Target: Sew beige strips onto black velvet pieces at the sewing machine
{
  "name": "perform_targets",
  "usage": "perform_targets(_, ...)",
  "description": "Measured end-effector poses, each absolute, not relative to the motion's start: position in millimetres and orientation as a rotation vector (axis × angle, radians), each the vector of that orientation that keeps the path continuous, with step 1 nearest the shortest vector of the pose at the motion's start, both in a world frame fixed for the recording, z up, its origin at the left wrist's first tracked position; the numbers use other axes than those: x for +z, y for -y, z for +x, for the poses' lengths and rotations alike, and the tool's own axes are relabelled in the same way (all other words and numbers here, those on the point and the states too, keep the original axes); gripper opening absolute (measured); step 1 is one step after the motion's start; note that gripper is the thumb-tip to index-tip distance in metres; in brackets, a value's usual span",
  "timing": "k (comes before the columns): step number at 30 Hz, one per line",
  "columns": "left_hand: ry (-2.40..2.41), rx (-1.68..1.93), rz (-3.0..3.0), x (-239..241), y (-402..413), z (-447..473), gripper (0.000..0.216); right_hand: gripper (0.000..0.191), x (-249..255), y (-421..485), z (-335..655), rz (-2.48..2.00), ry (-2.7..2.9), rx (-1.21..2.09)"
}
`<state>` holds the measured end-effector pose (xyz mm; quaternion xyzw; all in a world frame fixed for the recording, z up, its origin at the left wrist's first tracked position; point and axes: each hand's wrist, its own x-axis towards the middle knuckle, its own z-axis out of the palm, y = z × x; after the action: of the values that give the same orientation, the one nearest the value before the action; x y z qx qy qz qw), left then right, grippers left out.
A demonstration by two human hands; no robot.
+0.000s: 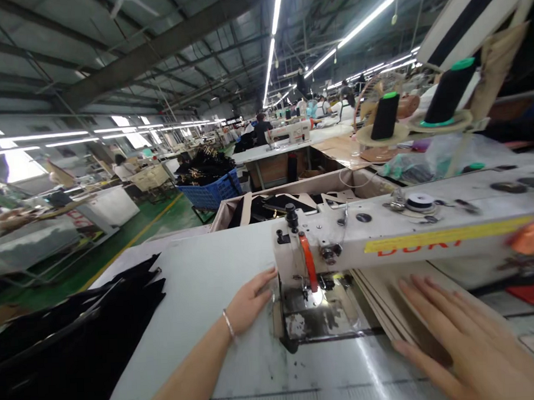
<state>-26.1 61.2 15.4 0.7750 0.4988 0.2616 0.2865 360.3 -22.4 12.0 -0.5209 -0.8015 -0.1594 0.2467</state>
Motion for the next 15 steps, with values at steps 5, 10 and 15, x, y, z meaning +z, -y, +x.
perform_targets(5,-1.387,0.634,2.086,11,-27,-36,0.038,0.061,8,15,391,-1.573,2.284,-0.309)
perform_targets(10,-1.407,0.685,2.093,15,-23,-27,0.033,0.059,24,12,379,-1.631,2.31,-0.262)
perform_targets(15,-1.407,0.696,2.095,17,-10,-25,0.031,0.071,40,12,395,-1.543,2.301,-0.262)
